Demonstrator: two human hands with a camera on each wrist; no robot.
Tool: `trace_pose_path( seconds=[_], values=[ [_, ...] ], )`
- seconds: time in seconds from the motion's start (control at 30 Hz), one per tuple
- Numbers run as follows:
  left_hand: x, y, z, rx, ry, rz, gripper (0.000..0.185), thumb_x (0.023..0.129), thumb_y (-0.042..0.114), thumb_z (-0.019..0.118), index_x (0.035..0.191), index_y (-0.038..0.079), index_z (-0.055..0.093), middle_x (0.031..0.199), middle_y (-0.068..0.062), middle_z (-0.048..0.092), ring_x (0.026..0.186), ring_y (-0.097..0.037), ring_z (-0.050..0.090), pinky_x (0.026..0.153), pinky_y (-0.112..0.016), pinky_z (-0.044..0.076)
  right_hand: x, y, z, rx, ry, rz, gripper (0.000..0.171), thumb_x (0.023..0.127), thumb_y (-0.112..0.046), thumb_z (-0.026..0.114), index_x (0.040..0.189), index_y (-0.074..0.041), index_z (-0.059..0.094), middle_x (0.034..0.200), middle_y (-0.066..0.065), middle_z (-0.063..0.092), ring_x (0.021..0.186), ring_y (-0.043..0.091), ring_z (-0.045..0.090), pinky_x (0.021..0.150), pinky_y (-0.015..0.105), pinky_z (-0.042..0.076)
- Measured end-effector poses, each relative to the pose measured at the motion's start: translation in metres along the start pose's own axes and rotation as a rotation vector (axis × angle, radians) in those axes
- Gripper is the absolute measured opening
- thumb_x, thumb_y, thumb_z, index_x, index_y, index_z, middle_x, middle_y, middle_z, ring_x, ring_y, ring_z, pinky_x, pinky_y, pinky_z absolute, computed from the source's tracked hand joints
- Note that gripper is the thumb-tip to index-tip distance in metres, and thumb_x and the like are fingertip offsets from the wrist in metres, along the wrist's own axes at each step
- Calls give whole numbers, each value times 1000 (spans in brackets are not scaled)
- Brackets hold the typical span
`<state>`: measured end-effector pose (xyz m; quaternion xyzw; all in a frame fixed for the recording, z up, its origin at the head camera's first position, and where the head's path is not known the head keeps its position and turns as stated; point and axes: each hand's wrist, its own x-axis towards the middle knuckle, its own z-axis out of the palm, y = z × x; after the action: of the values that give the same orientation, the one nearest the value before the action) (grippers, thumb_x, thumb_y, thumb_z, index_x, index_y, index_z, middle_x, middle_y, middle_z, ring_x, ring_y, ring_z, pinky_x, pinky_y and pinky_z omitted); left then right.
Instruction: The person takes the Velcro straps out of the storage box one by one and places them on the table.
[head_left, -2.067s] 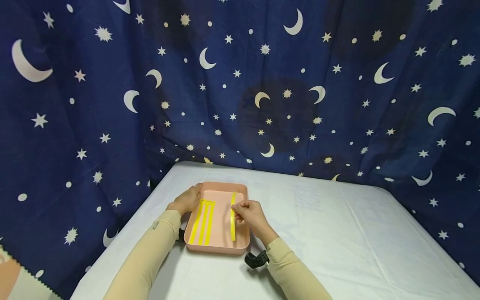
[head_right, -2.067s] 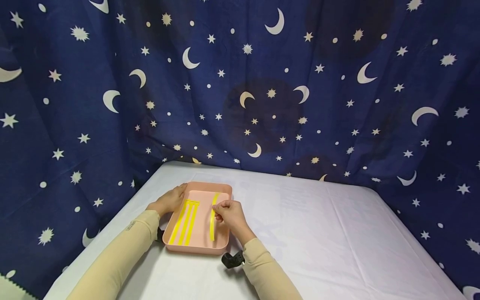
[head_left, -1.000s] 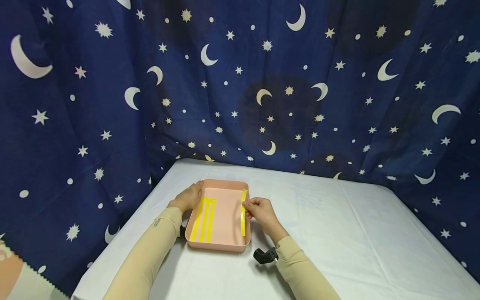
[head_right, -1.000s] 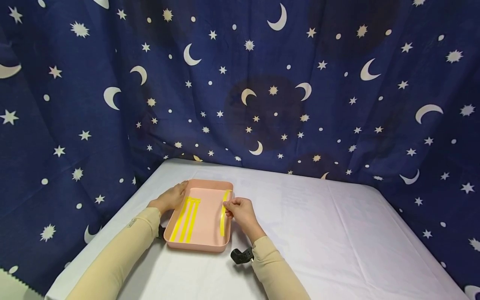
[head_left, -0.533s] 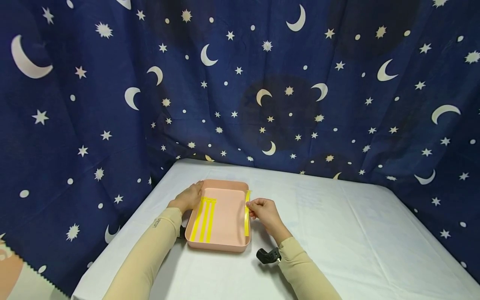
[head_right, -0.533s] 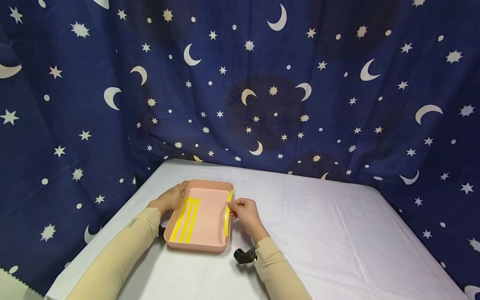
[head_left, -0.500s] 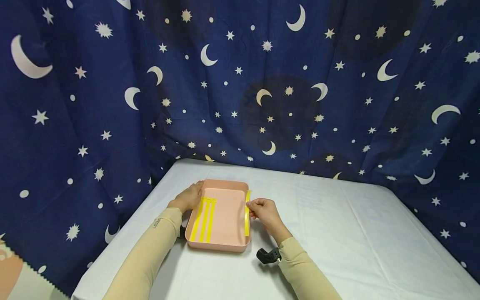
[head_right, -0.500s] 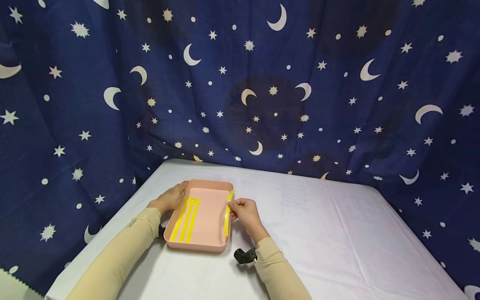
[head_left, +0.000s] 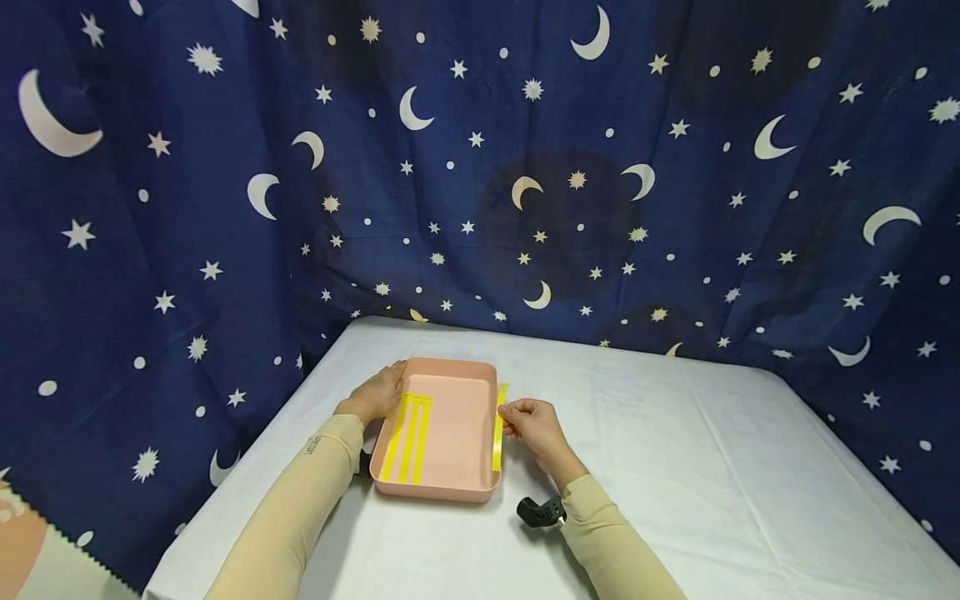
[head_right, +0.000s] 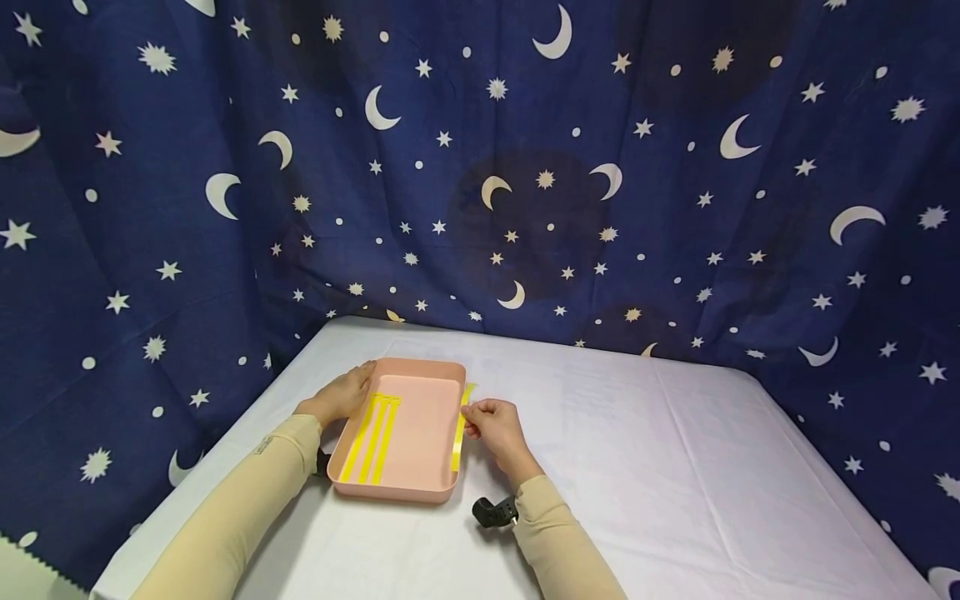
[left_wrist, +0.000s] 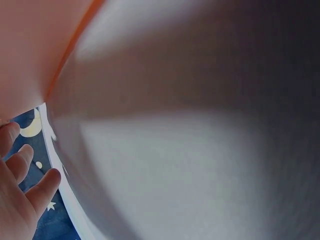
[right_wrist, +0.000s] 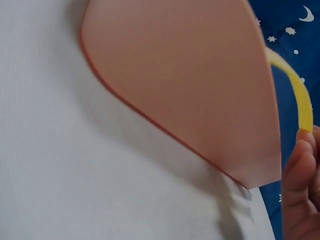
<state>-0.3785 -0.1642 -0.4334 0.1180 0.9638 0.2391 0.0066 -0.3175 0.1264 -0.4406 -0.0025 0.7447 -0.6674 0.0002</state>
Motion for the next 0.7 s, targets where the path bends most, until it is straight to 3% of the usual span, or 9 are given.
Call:
trace_pose_path(
  seconds=[0.7],
  values=[
    [-3,2,-3,2,1,1,53,109,20,31,157,-2,25,164,-19,28,151,-42,26,127,-49,22,3,18,-13,-3,13,15,14,95,-4,65,88,8,66,65,1,60,57,8,55,52,18,48]
  ],
)
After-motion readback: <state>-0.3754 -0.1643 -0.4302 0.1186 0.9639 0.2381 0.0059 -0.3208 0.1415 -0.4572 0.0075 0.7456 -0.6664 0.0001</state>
